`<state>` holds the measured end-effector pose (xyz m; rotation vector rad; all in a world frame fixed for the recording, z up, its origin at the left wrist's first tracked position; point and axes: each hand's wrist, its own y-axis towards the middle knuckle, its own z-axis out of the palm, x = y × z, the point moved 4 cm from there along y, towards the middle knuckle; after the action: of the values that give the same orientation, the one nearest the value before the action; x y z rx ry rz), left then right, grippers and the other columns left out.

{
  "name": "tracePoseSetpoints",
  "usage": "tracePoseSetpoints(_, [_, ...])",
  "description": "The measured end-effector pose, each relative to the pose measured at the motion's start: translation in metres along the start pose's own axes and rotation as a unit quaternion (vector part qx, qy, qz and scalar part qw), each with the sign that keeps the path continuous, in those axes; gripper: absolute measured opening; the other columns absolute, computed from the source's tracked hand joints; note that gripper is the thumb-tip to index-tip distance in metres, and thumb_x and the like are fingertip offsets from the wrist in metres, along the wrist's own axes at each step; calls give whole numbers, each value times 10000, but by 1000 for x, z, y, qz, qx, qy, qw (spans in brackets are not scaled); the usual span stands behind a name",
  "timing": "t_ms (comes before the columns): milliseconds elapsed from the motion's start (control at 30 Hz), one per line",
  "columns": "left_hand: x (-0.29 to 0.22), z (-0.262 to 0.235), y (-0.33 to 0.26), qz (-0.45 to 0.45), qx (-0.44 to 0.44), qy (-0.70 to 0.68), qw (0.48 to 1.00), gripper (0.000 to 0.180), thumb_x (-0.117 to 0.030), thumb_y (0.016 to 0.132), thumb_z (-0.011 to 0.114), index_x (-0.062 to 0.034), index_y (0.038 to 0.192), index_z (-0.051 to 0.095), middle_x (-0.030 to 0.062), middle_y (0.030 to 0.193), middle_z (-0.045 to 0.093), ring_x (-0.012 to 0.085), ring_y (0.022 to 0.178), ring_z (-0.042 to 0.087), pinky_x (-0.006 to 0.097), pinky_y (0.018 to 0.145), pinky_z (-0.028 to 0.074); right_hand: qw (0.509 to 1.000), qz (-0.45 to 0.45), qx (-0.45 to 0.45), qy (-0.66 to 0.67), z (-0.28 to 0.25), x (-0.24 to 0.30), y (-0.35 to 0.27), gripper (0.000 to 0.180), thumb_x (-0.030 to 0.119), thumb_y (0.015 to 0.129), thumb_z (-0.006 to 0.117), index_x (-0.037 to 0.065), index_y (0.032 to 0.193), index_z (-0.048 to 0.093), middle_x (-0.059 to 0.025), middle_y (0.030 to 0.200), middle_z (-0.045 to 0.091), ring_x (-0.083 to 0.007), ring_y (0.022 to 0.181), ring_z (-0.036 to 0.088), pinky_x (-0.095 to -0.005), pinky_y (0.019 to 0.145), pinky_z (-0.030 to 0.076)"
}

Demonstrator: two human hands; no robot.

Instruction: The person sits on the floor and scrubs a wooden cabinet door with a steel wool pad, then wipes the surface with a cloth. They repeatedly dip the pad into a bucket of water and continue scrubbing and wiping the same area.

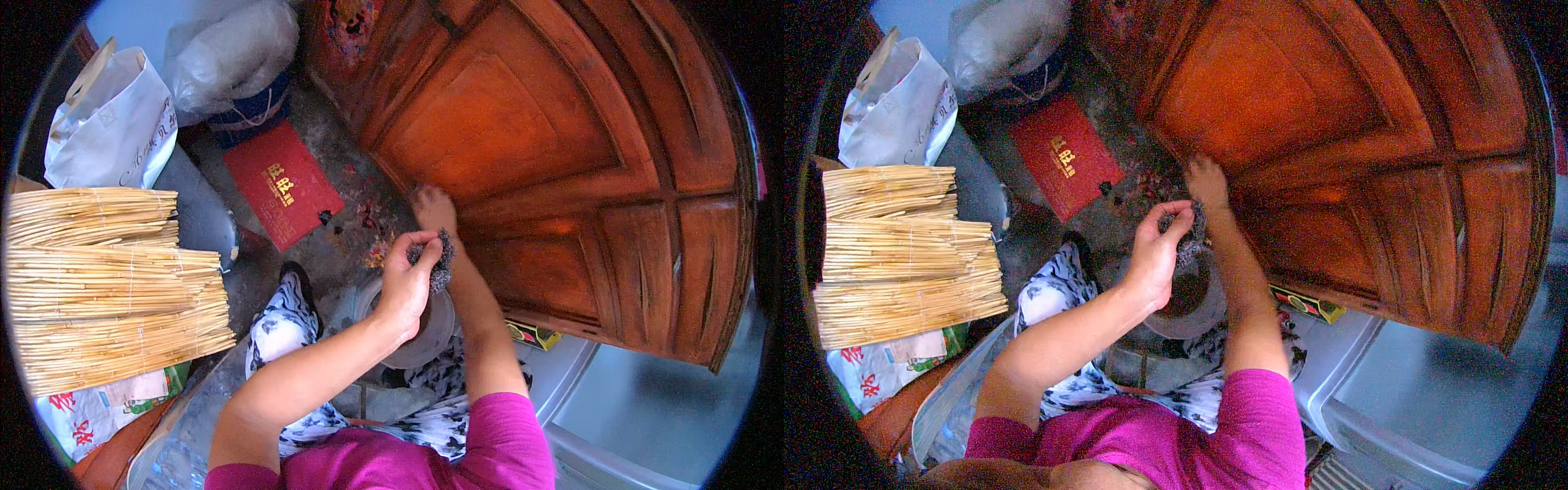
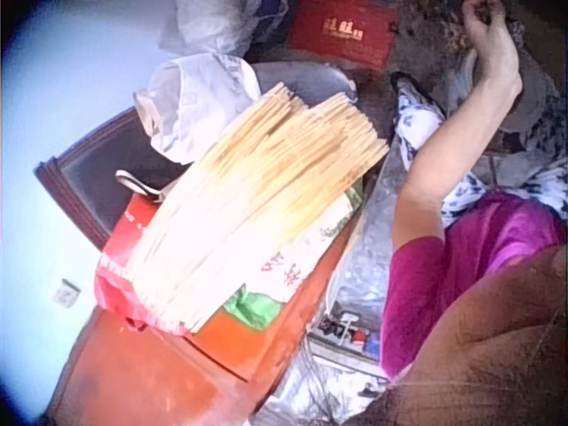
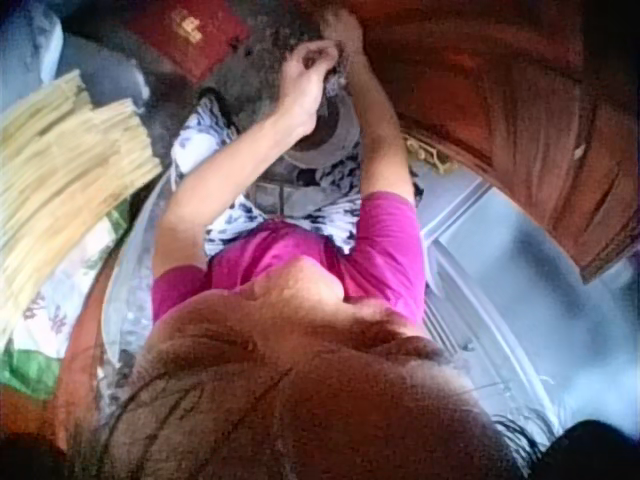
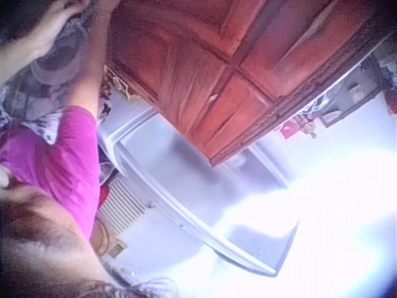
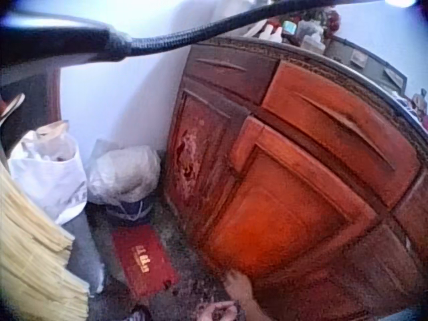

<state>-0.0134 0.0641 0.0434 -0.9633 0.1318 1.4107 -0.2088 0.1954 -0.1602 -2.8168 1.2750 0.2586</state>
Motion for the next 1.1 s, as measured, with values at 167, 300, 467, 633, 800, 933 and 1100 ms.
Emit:
tracePoseSetpoints(167, [-7, -24, 1, 17, -26, 4, 1000, 210, -206, 930, 669, -79, 1095, 641, 27, 1085, 611, 125, 1025, 525, 275, 963, 373, 987, -100, 26, 119, -6, 66, 6, 306, 273, 866, 569, 188, 1143, 667, -67, 1245, 597, -302, 1113, 591, -452, 918, 515])
tracePoseSetpoints(300, [-6, -21, 2, 17, -25, 12, 999, 202, -200, 942, 656, -82, 1105, 640, 14, 1048, 608, 114, 993, 520, 261, 927, 388, 958, -103, -266, 13, -195, 53, 12, 304, 142, 820, 580, 200, 1088, 711, 22, 1232, 648, -228, 1193, 559, -381, 975, 486])
tracePoseSetpoints(467, [-3, -6, -2, -6, -16, 1, 1000, 221, -221, 943, 658, -75, 1107, 636, 15, 1055, 610, 109, 1004, 510, 264, 953, 366, 899, -16, -419, -131, -309, 28, 37, 371, 64, 842, 621, 176, 1189, 687, 18, 1251, 638, -251, 1159, 563, -377, 1019, 418])
tracePoseSetpoints(633, [-6, -10, 1, 5, -31, -27, 999, 241, -216, 944, 653, -55, 1120, 626, 23, 1074, 605, 106, 1025, 502, 267, 966, 358, 947, -109, -298, -48, -184, 46, 76, 408, 158, 852, 541, 159, 1249, 637, -19, 1310, 609, -245, 1172, 573, -391, 960, 480])
tracePoseSetpoints(800, [7, 11, 3, -30, 12, -92, 995, 201, -173, 962, 627, -54, 1123, 609, 17, 1015, 631, 97, 928, 572, 240, 855, 445, 999, 13, 40, -34, 38, 23, 33, 392, 101, 793, 576, 111, 1175, 665, -53, 1279, 609, -257, 1189, 539, -410, 922, 485])
tracePoseSetpoints(933, [-3, -18, 4, -4, -30, -82, 996, 209, -188, 960, 638, -61, 1123, 608, 12, 984, 640, 95, 876, 586, 240, 809, 468, 949, -198, 156, 188, 2, 104, 13, 411, 10, 725, 606, 167, 1092, 705, -55, 1155, 669, -292, 1110, 577, -435, 904, 497])
tracePoseSetpoints(1100, [-1, 3, -2, -37, 5, -48, 998, 217, -184, 950, 641, -62, 1129, 618, 10, 1029, 622, 95, 975, 540, 245, 907, 417, 971, -164, -158, 65, -176, 49, 27, 337, 174, 825, 556, 257, 1114, 706, 2, 1257, 641, -231, 1216, 547, -389, 981, 497])
